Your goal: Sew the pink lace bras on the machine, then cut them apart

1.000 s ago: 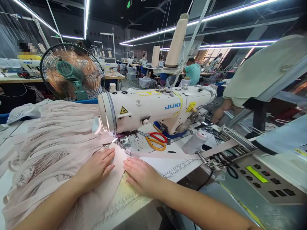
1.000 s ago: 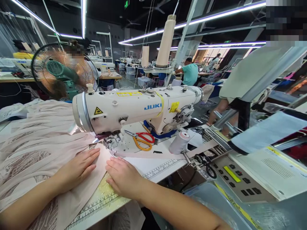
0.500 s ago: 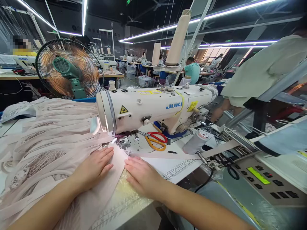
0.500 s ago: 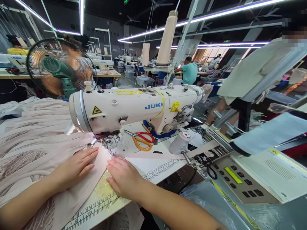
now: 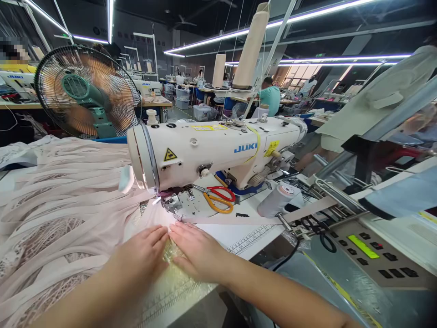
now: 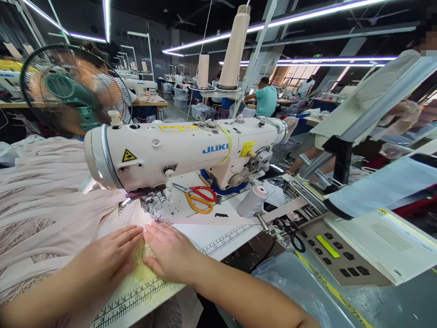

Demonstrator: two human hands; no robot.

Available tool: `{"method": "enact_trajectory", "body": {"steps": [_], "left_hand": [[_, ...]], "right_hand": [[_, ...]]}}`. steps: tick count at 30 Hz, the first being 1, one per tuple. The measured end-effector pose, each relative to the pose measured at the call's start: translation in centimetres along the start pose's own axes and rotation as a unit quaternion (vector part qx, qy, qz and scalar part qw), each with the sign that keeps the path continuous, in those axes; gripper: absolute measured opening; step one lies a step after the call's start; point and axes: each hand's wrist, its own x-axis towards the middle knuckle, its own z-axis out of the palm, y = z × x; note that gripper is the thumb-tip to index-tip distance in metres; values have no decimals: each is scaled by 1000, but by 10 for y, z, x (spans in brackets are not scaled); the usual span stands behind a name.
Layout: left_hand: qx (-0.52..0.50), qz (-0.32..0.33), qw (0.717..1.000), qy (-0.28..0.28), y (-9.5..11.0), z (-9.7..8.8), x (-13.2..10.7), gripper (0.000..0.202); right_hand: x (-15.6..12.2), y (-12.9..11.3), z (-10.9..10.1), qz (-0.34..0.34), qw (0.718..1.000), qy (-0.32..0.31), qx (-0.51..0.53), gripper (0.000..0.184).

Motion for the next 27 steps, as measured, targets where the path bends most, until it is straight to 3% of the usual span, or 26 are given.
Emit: {"method": "enact_trajectory", "body": {"steps": [3, 6, 14, 20, 27], "left_hand": [[48, 34, 998, -15, 7, 1, -3, 45], [64, 52, 996, -27, -3, 1, -4, 49], [-3, 8, 1000, -29, -35, 5, -1, 47], [0, -9, 1000, -4, -49, 17, -6, 47], [7, -36, 999, -15, -65, 21, 3, 46]], "right_hand": [[-1, 0, -1, 4, 1000, 0, 8, 53], [-1, 1, -2, -1, 1000, -1, 9, 52], [-1, 2, 1, -2, 1000, 8, 2, 50], [-2, 3, 0, -5, 1000, 10, 9, 49], [-1, 3, -1, -1, 1000, 16, 23, 48]]}}
